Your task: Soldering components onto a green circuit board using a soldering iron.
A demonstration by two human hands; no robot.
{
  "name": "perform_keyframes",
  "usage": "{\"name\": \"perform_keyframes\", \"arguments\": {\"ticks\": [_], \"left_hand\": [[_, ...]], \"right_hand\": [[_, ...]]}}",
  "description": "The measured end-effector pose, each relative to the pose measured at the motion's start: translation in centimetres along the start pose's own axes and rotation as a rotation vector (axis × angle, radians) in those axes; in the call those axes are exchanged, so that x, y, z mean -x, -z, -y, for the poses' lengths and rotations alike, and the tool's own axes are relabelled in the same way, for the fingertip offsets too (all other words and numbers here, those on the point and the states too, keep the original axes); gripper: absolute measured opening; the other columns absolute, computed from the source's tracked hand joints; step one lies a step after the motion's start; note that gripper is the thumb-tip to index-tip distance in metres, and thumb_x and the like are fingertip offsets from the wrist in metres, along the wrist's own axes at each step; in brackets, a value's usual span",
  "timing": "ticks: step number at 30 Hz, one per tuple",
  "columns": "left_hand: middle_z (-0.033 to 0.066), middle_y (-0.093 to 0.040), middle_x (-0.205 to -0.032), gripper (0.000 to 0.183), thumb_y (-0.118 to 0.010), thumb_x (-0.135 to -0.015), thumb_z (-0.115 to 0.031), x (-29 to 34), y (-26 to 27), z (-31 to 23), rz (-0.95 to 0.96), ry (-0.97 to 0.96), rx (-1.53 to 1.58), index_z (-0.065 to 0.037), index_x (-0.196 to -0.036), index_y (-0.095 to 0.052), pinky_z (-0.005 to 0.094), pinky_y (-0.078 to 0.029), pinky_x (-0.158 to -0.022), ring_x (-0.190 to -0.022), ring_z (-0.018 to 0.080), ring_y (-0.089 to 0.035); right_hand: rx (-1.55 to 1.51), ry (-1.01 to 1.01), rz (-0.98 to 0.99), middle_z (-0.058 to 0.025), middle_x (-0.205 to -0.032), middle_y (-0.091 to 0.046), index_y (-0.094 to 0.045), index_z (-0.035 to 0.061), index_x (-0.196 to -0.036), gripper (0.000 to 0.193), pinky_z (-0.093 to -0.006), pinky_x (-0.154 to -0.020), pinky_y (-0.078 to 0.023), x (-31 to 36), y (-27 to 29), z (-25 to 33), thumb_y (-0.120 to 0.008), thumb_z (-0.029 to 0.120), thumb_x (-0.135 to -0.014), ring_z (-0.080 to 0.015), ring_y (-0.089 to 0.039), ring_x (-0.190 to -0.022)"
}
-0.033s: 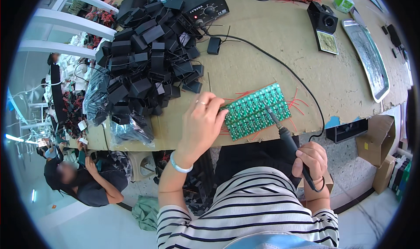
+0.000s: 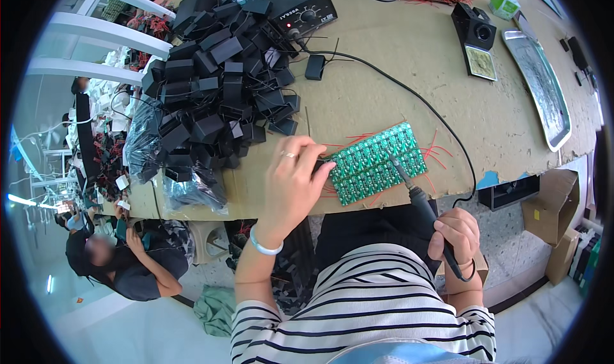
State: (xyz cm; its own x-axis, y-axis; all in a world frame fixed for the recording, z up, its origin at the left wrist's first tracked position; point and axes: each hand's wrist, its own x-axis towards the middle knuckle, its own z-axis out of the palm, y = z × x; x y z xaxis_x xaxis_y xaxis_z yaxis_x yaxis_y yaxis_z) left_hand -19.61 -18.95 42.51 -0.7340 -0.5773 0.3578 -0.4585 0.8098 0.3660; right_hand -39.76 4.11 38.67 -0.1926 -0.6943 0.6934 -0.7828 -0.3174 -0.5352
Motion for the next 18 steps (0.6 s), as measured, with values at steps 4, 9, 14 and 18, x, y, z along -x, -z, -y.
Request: {"name": "perform_keyframes", "arguments": {"ticks": [4, 9, 14, 18], "left_hand": [[0.0107, -0.066, -0.111, 0.021, -0.076, -0.086, 0.004, 3.3, 0.6, 1.5, -0.327, 0.126, 0.057, 0.001, -0.106, -0.069, 0.0325, -0.055, -0.081, -0.092, 0.0231, -0.068], [0.0126, -0.065, -0.119, 0.02, -0.072, -0.092, 0.005, 5.1, 0.0, 1.1, -0.687, 0.516, 0.763, 0.003, -0.11, -0.065, 0.0299, -0.059, -0.086, -0.096, 0.0195, -0.07], [0.0143, -0.068, -0.111, 0.012, -0.066, -0.096, 0.005, 7.1, 0.0, 2.2, -0.405, 0.4, 0.721, 0.004, -0.108, -0.066, 0.0295, -0.058, -0.082, -0.085, 0.0188, -0.07], [0.0147, -0.068, -0.104, 0.011, -0.066, -0.095, 0.006, 6.9, -0.2, 1.3, -0.281, 0.21, 0.573, 0.003, -0.105, -0.067, 0.0304, -0.058, -0.076, -0.082, 0.0203, -0.07]], "right_hand": [[-0.02, -0.016, -0.005, -0.008, -0.077, -0.063, -0.061, 0.0008, -0.1, 0.022, -0.0346, -0.052, -0.053, -0.4, -0.1, -0.5, -0.066, -0.002, -0.079, -0.024, -0.062, -0.058], [-0.033, -0.018, 0.024, -0.0074, -0.076, -0.063, -0.06, 0.0033, -0.103, 0.02, -0.0362, -0.054, -0.054, -1.4, -0.3, -1.3, -0.066, 0.003, -0.084, -0.0243, -0.063, -0.059], [-0.037, -0.075, 0.002, -0.0105, -0.072, -0.061, -0.056, 0.0025, -0.099, 0.009, -0.0388, -0.055, -0.053, -1.7, -0.8, -0.6, -0.058, 0.011, -0.095, -0.0265, -0.061, -0.057], [-0.093, -0.062, 0.072, -0.0072, -0.08, -0.064, -0.058, 0.0033, -0.105, 0.022, -0.0362, -0.057, -0.055, -1.4, -0.5, -0.2, -0.068, 0.003, -0.085, -0.0249, -0.064, -0.062]]}}
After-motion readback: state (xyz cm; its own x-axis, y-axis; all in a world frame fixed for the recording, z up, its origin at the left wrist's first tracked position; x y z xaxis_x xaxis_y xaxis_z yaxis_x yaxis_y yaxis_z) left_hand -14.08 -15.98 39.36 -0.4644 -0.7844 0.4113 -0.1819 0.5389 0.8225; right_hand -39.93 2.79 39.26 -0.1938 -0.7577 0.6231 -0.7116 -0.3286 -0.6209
